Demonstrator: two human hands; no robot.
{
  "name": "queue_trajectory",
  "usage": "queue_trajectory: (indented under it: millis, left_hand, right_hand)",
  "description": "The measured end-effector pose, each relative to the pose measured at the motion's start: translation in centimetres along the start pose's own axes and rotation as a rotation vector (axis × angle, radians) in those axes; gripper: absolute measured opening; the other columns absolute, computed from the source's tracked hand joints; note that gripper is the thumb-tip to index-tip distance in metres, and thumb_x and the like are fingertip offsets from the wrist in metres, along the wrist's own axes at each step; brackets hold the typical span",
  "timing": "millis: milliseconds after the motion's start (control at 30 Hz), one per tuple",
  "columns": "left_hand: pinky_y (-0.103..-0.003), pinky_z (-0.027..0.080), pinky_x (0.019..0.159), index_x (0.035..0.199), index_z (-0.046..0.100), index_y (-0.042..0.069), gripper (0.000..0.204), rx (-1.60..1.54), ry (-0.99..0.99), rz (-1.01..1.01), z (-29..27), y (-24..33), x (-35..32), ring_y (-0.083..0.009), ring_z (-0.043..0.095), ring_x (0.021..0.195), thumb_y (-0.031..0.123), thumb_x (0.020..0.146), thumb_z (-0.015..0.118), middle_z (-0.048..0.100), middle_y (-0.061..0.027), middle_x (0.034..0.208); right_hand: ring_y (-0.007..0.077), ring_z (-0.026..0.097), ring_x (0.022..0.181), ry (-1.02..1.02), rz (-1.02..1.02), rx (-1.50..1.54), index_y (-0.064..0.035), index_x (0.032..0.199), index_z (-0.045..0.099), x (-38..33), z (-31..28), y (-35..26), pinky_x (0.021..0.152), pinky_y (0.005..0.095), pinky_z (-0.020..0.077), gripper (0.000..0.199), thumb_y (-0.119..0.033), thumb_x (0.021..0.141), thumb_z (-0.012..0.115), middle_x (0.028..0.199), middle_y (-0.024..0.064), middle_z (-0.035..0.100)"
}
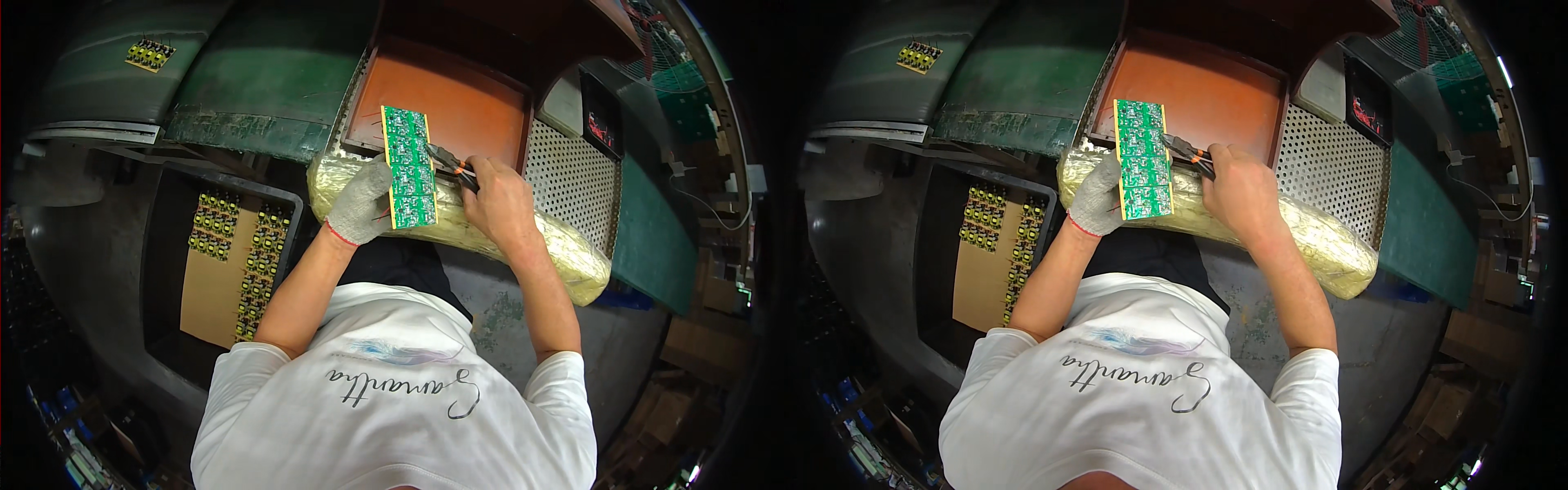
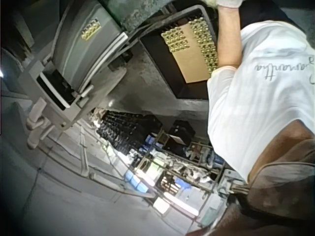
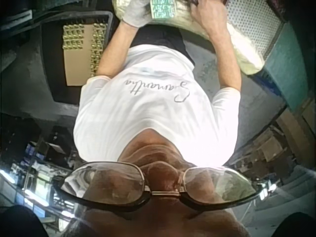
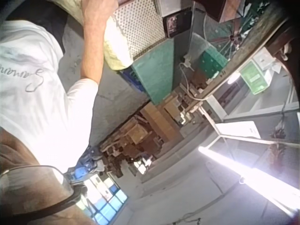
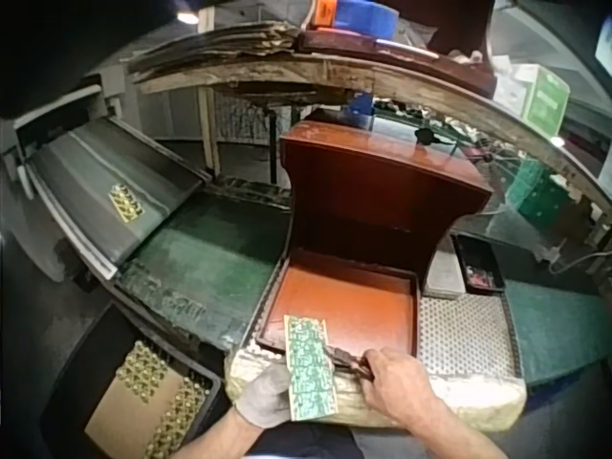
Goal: Using pliers to trim tabs or separate smaller circuit boards from a larger panel at a workstation.
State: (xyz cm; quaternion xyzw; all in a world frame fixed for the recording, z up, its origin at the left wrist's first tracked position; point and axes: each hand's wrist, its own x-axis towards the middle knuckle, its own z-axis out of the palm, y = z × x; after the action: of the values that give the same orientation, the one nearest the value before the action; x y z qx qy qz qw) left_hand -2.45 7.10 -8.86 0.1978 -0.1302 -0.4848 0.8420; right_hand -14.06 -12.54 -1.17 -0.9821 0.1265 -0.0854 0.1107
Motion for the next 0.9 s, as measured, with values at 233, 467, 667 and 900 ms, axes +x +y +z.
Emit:
queue_trajectory:
  millis: [233, 467, 667, 900]
  left_hand:
    - [-0.041, 0.059, 0.101, 0.148, 0.049, 0.003, 0.062, -0.002, -0.015, 0.02, 0.3, 0.1, 0.1, -0.0216, 0.07, 0.117, 0.033, 0.099, 0.073, 0.067, -0.0115, 0.133]
    - [-0.04, 0.059, 0.101, 0.149, 0.049, 0.004, 0.067, -0.017, 0.02, -0.022, 0.2, 0.2, 0.2, -0.0218, 0.069, 0.117, 0.032, 0.095, 0.078, 0.067, -0.0114, 0.133]
    - [-0.039, 0.059, 0.101, 0.149, 0.048, 0.003, 0.07, 0.086, 0.009, 0.022, 0.5, 0.1, 0.2, -0.0215, 0.069, 0.117, 0.033, 0.094, 0.08, 0.067, -0.0111, 0.132]
    - [-0.038, 0.059, 0.1, 0.146, 0.052, 0.003, 0.065, 0.074, 0.0, 0.003, 0.6, 0.1, 0.1, -0.0209, 0.07, 0.116, 0.032, 0.094, 0.079, 0.068, -0.0103, 0.133]
  right_hand:
    - [0.042, 0.069, 0.088, 0.001, -0.025, -0.009, -0.0045, 0.11, 0.068, 0.1, -0.1, -0.1, 0.079, 0.05, 0.0565, 0.027, -0.013, 0.084, 0.074, 0.094, 0.0191, 0.07]
    - [0.0421, 0.07, 0.087, -0.06, 0.021, 0.012, -0.0027, 0.106, 0.069, 0.0, 0.5, 0.3, 0.079, 0.05, 0.0565, 0.025, -0.013, 0.084, 0.074, 0.092, 0.021, 0.071]
    - [0.0426, 0.07, 0.087, -0.004, 0.045, 0.017, -0.0021, 0.103, 0.07, -0.1, 0.0, -1.0, 0.078, 0.0498, 0.0567, 0.021, -0.013, 0.085, 0.073, 0.09, 0.0222, 0.07]
    - [0.0418, 0.07, 0.087, -0.013, 0.043, 0.04, -0.0032, 0.108, 0.07, -0.3, 0.7, 0.0, 0.078, 0.0496, 0.0566, 0.026, -0.013, 0.085, 0.075, 0.093, 0.0198, 0.071]
